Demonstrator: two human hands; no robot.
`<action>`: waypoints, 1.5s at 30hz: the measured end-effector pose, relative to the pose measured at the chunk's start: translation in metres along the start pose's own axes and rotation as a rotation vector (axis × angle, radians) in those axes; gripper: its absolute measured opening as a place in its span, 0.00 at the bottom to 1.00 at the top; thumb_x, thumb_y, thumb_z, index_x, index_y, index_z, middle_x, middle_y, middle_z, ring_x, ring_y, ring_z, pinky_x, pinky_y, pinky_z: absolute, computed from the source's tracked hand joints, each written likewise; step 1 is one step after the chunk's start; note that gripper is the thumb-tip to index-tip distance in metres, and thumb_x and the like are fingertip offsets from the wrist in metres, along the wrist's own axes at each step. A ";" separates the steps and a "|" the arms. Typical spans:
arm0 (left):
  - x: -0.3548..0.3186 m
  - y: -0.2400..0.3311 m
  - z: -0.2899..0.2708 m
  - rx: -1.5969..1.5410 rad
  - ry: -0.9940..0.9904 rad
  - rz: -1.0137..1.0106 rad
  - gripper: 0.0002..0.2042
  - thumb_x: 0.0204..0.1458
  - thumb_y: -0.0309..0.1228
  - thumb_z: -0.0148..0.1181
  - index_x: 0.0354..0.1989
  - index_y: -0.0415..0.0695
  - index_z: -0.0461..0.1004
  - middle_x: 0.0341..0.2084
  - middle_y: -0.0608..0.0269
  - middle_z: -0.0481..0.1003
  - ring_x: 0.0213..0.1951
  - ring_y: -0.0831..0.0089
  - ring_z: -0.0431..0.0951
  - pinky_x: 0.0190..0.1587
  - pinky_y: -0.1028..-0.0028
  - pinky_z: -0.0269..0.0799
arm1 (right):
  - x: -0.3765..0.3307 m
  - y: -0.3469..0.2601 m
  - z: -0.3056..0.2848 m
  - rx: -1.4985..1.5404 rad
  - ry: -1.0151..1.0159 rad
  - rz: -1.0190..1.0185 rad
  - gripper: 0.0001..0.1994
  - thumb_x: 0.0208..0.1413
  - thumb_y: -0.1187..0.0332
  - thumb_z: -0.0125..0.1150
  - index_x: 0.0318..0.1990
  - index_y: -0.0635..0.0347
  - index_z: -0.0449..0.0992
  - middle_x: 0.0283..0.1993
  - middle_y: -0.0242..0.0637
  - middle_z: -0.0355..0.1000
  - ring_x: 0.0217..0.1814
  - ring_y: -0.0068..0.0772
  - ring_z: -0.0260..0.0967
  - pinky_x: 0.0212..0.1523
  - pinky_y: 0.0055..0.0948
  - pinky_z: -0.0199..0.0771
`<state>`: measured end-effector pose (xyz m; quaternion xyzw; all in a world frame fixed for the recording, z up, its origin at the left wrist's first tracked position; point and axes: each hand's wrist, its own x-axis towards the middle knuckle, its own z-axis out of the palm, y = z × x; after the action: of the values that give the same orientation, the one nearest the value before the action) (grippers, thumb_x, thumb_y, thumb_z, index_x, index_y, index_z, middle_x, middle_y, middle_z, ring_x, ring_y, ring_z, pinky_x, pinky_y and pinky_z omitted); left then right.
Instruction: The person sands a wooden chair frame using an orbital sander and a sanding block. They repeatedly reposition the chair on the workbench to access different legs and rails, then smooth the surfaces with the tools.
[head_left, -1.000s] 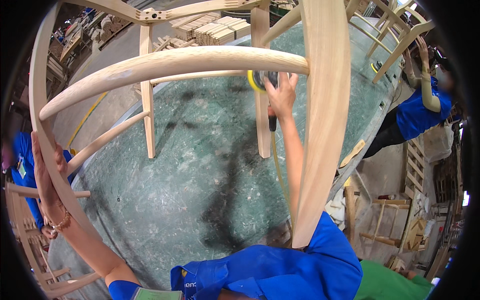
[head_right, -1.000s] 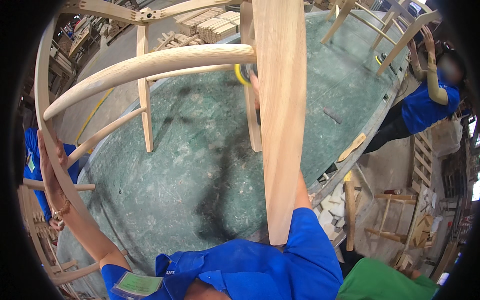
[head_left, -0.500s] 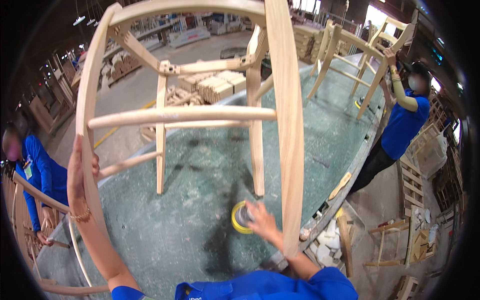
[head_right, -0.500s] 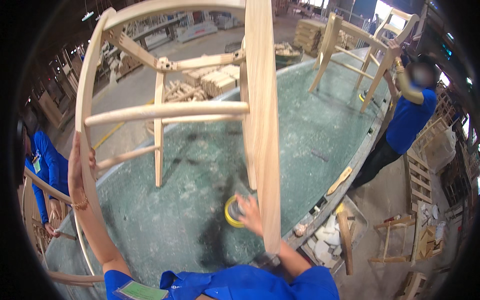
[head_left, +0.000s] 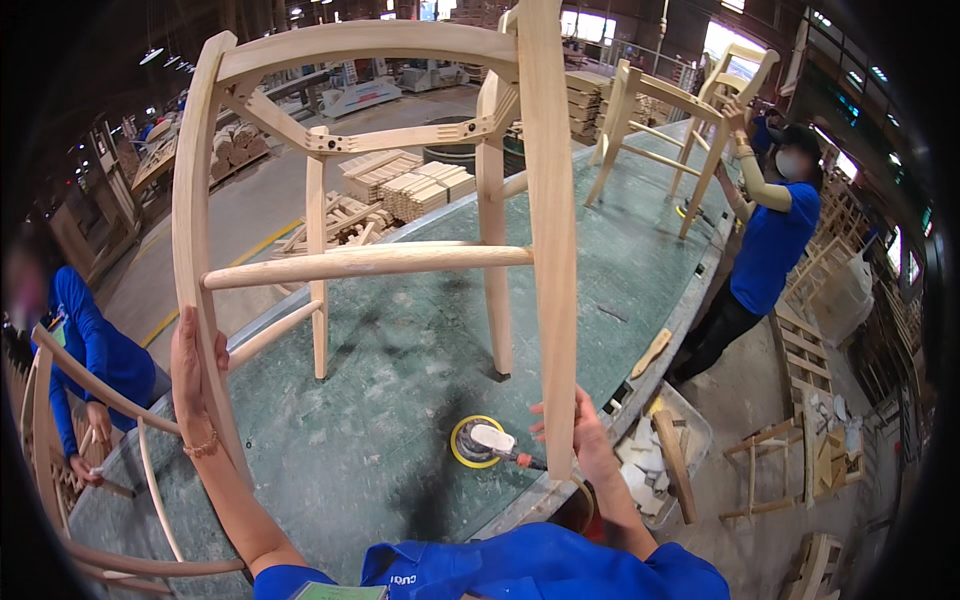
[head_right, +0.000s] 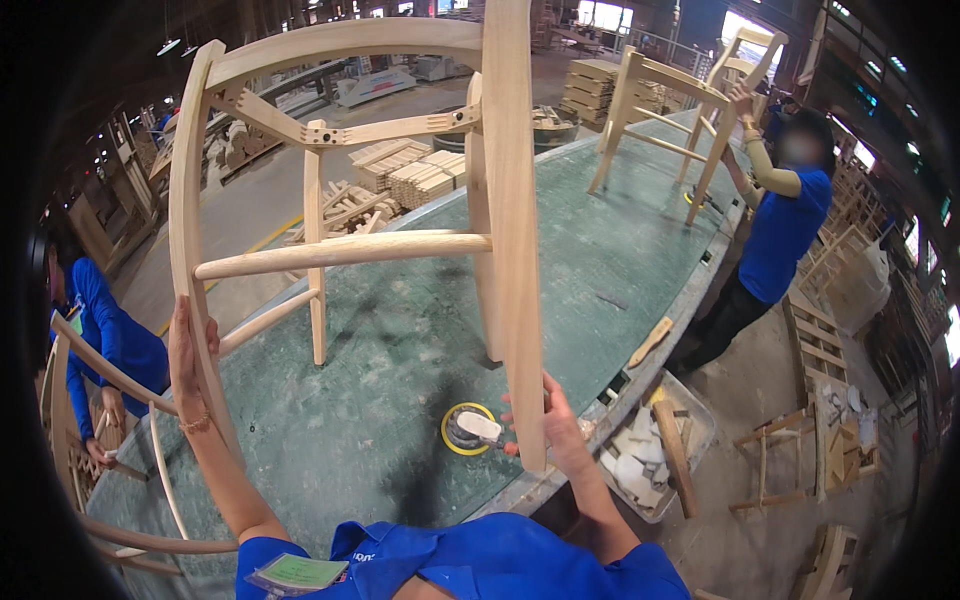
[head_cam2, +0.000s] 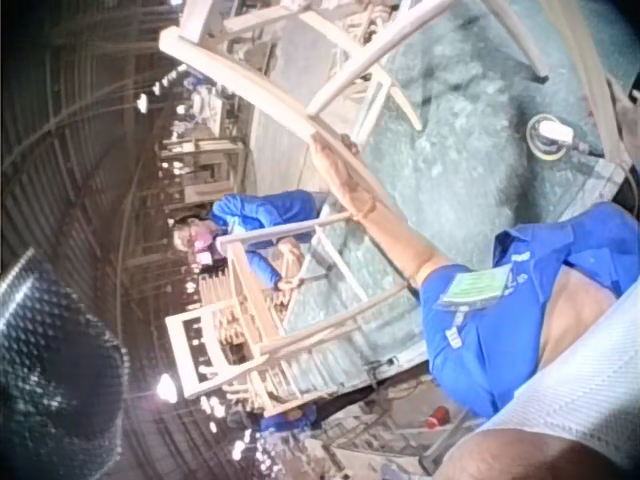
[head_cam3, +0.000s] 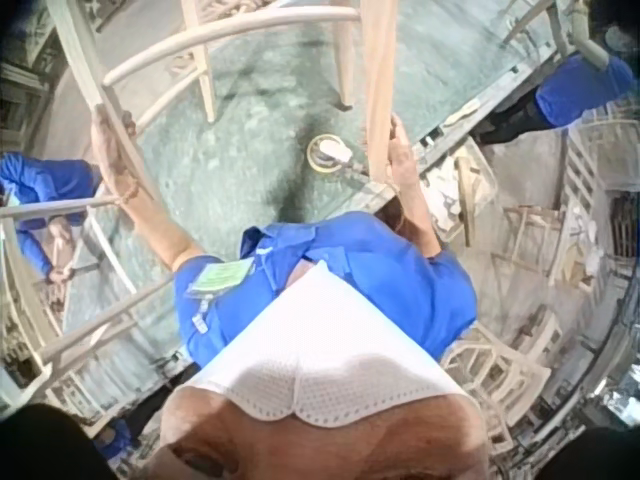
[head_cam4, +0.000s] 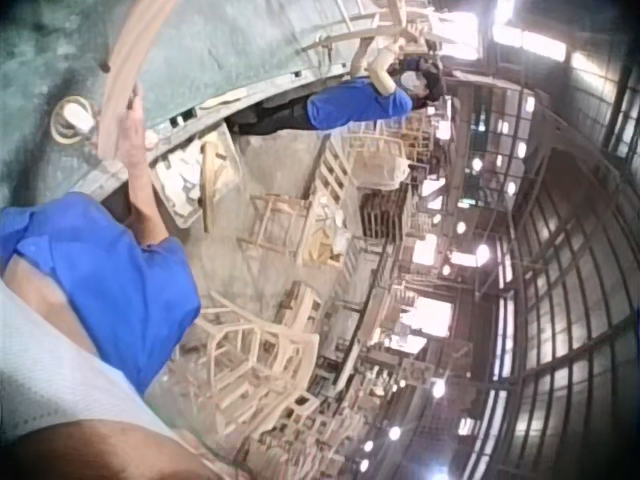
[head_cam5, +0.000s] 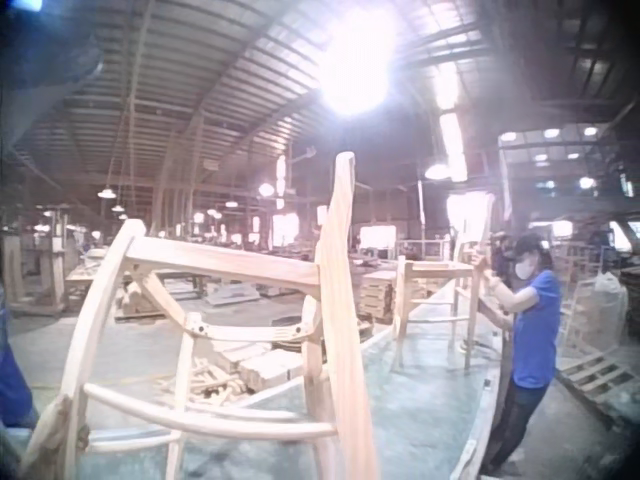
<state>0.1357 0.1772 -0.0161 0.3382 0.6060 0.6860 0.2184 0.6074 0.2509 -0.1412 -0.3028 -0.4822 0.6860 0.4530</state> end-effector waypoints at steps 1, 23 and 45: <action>-0.004 -0.002 -0.001 0.014 -0.003 0.003 0.24 0.59 0.57 0.44 0.35 0.45 0.64 0.11 0.68 0.62 0.12 0.82 0.64 0.14 0.84 0.58 | -0.007 0.001 0.010 -0.188 0.052 -0.066 0.32 0.53 0.67 0.61 0.64 0.61 0.53 0.51 0.45 0.67 0.42 0.32 0.72 0.43 0.30 0.74; -0.283 0.000 0.060 -0.228 -0.124 0.227 0.19 0.59 0.41 0.52 0.49 0.41 0.56 0.29 0.58 0.69 0.26 0.77 0.69 0.27 0.78 0.66 | -0.067 0.028 -0.013 -1.546 0.345 -0.535 0.37 0.49 0.58 0.63 0.64 0.63 0.56 0.61 0.57 0.60 0.63 0.60 0.55 0.61 0.48 0.57; -0.164 -0.040 0.032 -0.063 -0.078 0.193 0.28 0.50 0.38 0.64 0.56 0.37 0.65 0.43 0.55 0.72 0.46 0.68 0.73 0.51 0.67 0.67 | -0.300 0.059 -0.027 -0.382 0.371 -0.049 0.18 0.49 0.76 0.60 0.49 0.65 0.69 0.25 0.27 0.66 0.21 0.16 0.61 0.22 0.19 0.63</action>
<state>0.2655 0.0900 -0.0869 0.4146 0.5399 0.7087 0.1853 0.7330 -0.0197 -0.2126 -0.4916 -0.5190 0.5040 0.4847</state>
